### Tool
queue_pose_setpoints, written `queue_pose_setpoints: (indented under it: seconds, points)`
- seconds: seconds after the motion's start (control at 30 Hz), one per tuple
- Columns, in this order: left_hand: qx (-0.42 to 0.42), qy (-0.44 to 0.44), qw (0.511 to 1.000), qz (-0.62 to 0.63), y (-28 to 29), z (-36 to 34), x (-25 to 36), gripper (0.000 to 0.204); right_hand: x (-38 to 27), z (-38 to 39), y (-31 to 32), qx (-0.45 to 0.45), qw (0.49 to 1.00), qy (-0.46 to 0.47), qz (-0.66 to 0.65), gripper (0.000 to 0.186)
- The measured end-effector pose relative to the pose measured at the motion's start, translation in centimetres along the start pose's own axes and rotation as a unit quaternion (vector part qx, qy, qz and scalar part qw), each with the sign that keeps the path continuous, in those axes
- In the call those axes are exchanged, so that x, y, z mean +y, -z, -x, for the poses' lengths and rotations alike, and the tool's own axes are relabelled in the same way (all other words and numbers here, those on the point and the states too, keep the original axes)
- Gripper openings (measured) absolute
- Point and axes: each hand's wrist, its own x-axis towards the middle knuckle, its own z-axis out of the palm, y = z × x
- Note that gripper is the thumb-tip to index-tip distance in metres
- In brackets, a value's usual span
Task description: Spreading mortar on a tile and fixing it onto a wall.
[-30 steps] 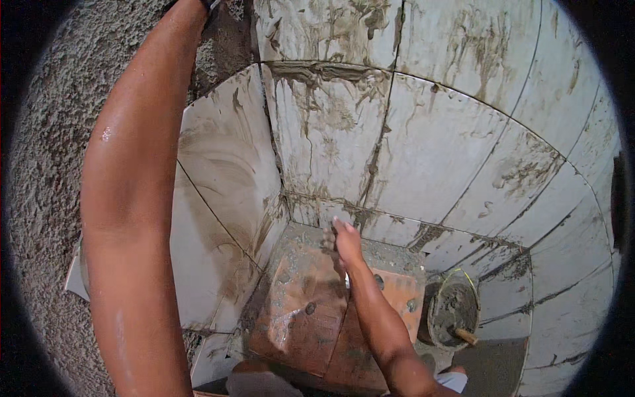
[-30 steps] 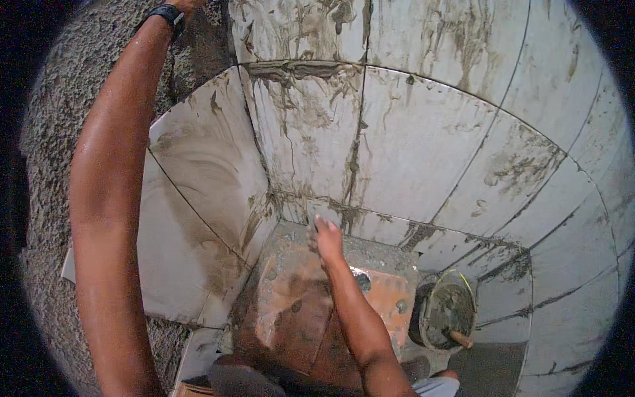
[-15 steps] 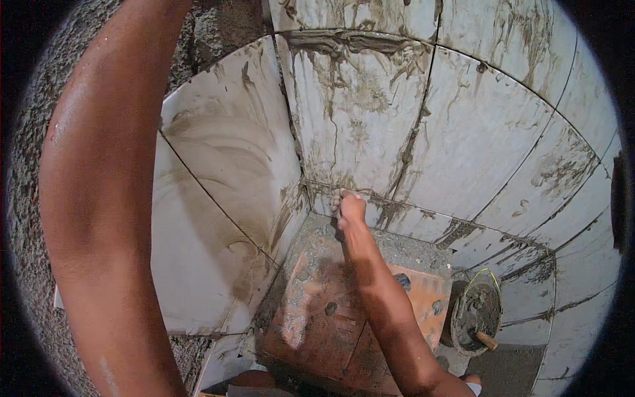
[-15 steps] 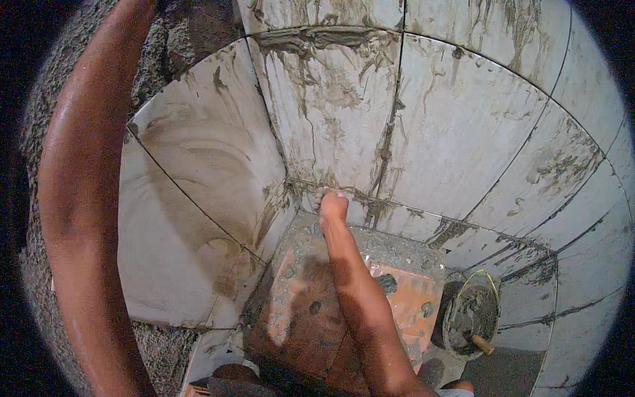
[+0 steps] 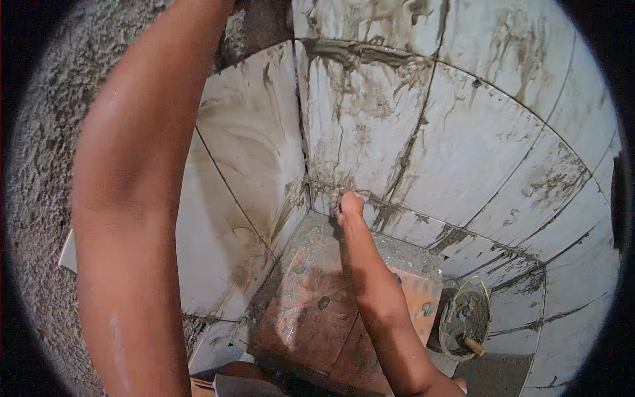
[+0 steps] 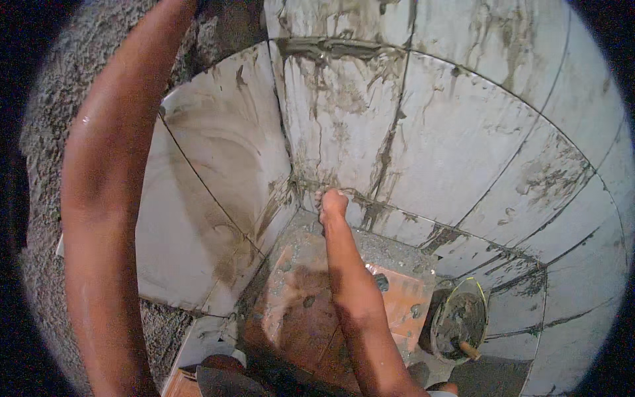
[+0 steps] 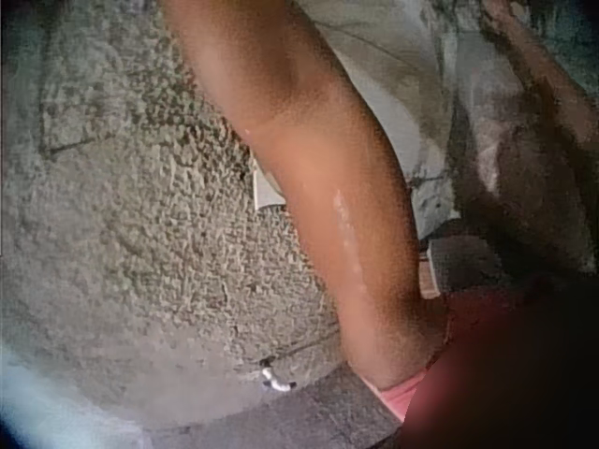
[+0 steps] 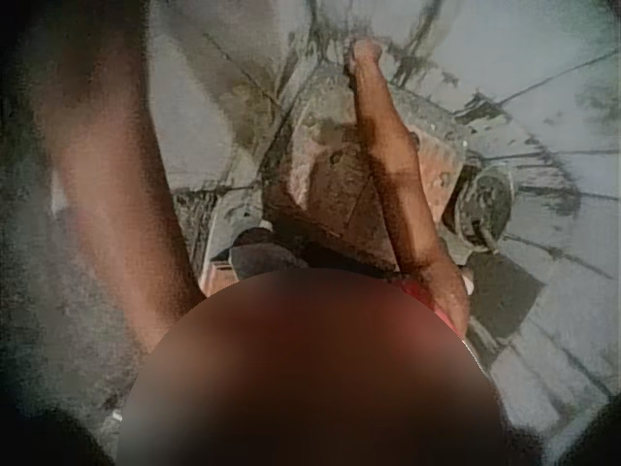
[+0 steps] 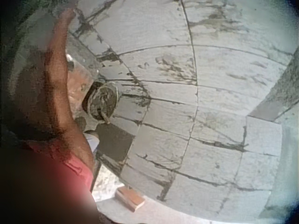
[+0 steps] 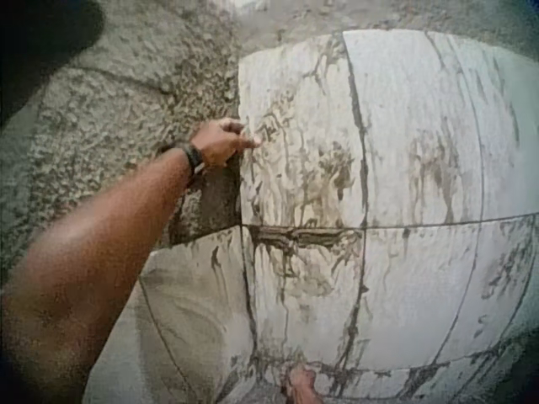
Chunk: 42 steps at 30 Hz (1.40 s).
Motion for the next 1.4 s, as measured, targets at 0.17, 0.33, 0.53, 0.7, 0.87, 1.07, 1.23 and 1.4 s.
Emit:
queue_pose_setpoints:
  seconds: [0.17,0.33,0.53,0.7,0.87,1.07,1.23,1.4]
  points:
    - [-0.015,0.003,0.992,0.124,0.0,-0.3,-1.9,0.081,0.1,2.7,2.9,-0.091,0.995,-0.019,0.033,0.021]
    - [-0.011,-0.031,0.999,0.025,1.6,-0.3,-1.4,0.078,-0.5,3.9,4.1,-0.125,0.99,-0.052,0.039,0.033]
    - [-0.007,-0.018,0.999,0.051,-0.2,0.8,-0.8,0.077,0.8,-0.4,2.3,-0.093,0.994,0.011,0.054,0.025]
    - [-0.019,-0.019,0.997,0.07,1.3,1.3,-1.4,0.073,0.3,-2.2,4.6,-0.109,0.898,0.181,0.387,0.016]
    - [-0.023,-0.002,0.997,0.079,3.1,1.5,-0.7,0.072,2.2,1.8,9.3,-0.156,0.925,0.038,0.344,0.019]
    - [0.002,-0.013,0.999,0.034,1.1,1.5,-1.4,0.072,9.3,10.0,17.1,-0.114,0.902,0.163,0.383,0.017]
    - [-0.011,-0.048,0.996,0.078,1.1,0.3,-2.3,0.073,9.7,18.8,18.1,-0.191,0.891,0.262,0.319,0.027]
    - [0.019,-0.063,0.996,0.059,-0.4,-1.2,-4.2,0.073,-0.3,21.1,12.8,-0.029,0.759,0.398,0.514,0.027]
